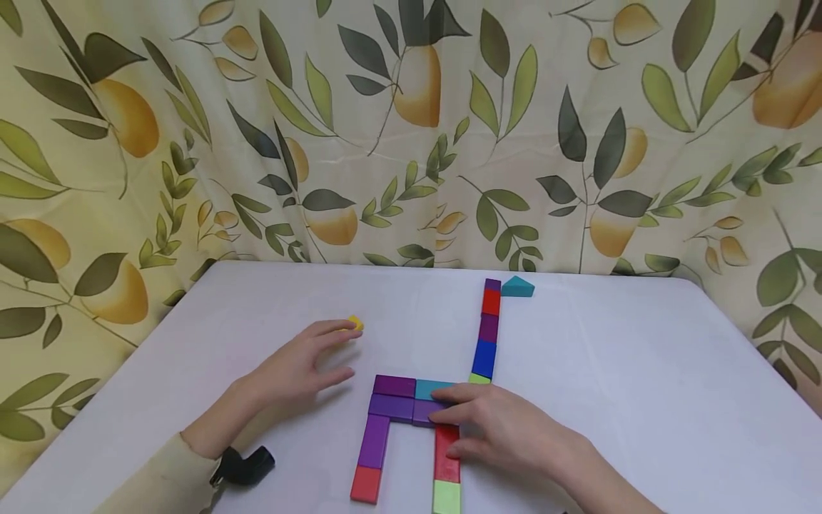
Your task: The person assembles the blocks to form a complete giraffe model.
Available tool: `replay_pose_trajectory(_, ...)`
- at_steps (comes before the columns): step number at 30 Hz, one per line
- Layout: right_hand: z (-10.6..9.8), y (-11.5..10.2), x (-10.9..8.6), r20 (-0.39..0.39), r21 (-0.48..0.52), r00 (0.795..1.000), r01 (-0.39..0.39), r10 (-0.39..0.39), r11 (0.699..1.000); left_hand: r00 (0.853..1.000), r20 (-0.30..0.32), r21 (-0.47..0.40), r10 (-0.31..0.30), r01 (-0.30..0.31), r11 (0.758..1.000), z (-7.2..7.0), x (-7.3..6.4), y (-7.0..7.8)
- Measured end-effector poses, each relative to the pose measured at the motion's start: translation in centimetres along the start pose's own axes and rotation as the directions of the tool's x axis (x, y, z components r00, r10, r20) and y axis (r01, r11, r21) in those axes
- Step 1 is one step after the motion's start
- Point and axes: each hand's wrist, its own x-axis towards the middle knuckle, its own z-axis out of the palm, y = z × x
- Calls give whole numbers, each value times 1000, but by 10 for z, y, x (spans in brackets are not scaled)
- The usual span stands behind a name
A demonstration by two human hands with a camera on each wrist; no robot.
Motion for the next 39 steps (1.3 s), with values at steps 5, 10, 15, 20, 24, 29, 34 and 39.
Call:
replay_pose_trajectory(5, 1, 1, -2, -8, -15, 1000, -8, 8, 1000, 998, 6, 36, -63, 63, 997, -2, 15, -14)
replay_pose_trajectory(10, 1, 2, -2, -29, -26, 999, 21, -21, 999, 991, 12, 56, -133, 132, 990, -2, 25, -22)
replay_pose_trajectory(15, 1, 2, -1, -36, -23, 999, 35, -36, 999, 989, 8, 55, -150, 149, 987, -1, 28, -28)
replay_pose_trajectory(20, 2, 2, 0, -28, -16, 999, 34, -35, 999, 985, -1, 36, -173, 173, 984, -1, 28, -29)
replay_pose_trajectory(24, 2, 1, 0, -26, -19, 999, 31, -31, 999, 983, -5, 38, -181, 181, 983, -2, 28, -28)
replay_pose_trajectory(29, 3, 1, 1, -29, -28, 999, 37, -37, 999, 983, -20, 40, -185, 185, 982, -2, 24, -26)
replay_pose_trajectory(34, 3, 1, 1, -25, -27, 999, 30, -31, 999, 979, -16, 19, -204, 205, 979, -1, 16, -22)
replay_pose_trajectory(39, 3, 1, 1, -22, -26, 999, 28, -29, 999, 976, -4, -3, -216, 216, 976, -1, 4, -16)
